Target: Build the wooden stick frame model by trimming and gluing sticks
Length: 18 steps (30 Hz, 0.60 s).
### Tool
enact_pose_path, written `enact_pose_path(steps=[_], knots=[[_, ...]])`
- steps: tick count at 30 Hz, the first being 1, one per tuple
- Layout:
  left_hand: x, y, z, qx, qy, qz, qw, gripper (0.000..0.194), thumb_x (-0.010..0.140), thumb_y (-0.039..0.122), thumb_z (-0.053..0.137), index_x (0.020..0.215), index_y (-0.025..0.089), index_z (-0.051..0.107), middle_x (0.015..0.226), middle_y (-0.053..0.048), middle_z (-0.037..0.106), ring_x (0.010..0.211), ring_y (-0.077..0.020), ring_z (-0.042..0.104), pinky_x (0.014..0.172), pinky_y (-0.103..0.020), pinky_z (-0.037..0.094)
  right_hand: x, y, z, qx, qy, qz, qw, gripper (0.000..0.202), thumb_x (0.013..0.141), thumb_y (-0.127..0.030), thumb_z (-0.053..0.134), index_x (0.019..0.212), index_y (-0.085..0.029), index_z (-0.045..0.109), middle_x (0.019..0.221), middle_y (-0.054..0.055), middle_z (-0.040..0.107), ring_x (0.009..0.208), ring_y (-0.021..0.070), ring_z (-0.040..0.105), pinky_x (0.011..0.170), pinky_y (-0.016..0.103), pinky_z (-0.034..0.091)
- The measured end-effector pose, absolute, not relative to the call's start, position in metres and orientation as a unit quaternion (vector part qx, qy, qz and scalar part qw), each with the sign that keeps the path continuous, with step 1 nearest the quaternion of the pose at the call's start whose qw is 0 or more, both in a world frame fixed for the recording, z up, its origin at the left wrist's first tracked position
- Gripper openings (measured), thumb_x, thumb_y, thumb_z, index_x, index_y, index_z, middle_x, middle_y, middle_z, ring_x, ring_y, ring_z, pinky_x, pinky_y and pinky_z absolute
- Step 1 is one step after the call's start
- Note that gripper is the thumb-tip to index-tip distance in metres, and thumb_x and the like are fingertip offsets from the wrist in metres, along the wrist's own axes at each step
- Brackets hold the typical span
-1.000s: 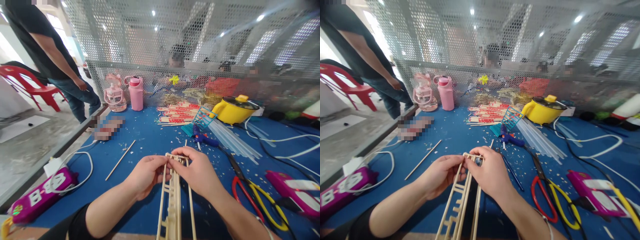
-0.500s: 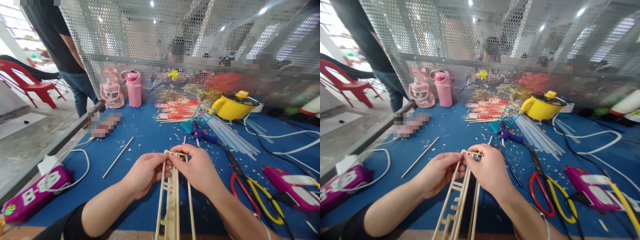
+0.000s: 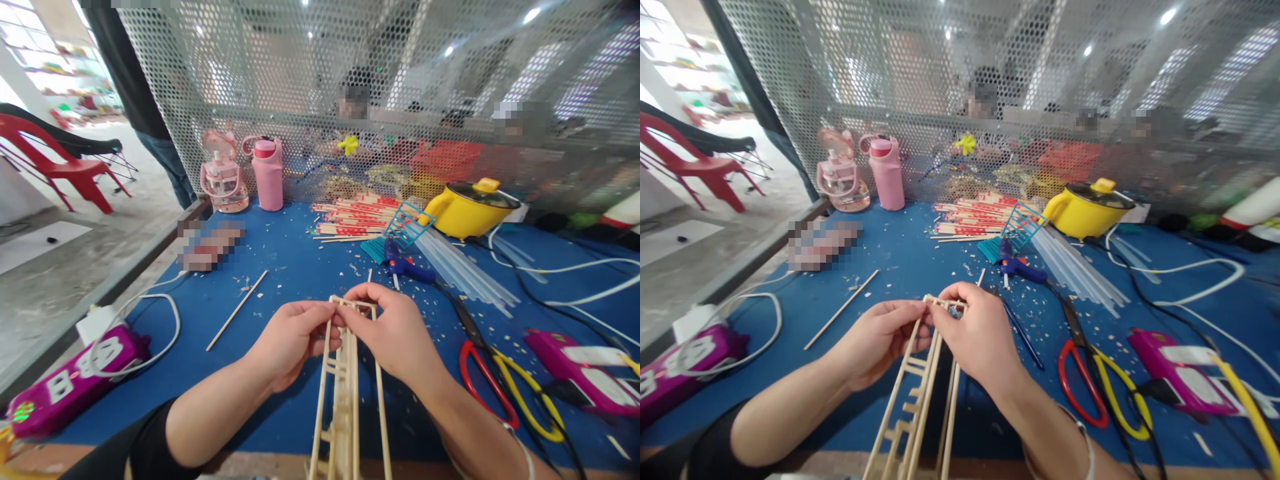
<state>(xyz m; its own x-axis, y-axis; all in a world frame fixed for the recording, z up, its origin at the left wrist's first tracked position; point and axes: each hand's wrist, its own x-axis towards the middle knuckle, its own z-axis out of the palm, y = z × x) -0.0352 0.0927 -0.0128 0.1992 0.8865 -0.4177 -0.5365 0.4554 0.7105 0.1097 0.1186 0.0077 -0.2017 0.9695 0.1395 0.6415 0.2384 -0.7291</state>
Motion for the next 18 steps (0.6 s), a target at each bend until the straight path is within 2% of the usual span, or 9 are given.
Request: enact_pose_path(steps=[18], knots=[[-0.0338,0.0917,-0.0126,0.198,0.411,0.485,0.746,0.014,0.075,0.021,0.068,0.071,0.008,0.067,0.071,-0.006,0.063,0.056,-0.0062,0.056,0.060,-0.019,0.052,0.1087,0.1207,0.0077,-0.553,-0.735,0.250,0.300,0.010,0.075,-0.029,0.060,0.071,-0.022,0.065,0.067,-0.002,0.068,0.059,0.0136,0.060,0.057,0.024,0.043]])
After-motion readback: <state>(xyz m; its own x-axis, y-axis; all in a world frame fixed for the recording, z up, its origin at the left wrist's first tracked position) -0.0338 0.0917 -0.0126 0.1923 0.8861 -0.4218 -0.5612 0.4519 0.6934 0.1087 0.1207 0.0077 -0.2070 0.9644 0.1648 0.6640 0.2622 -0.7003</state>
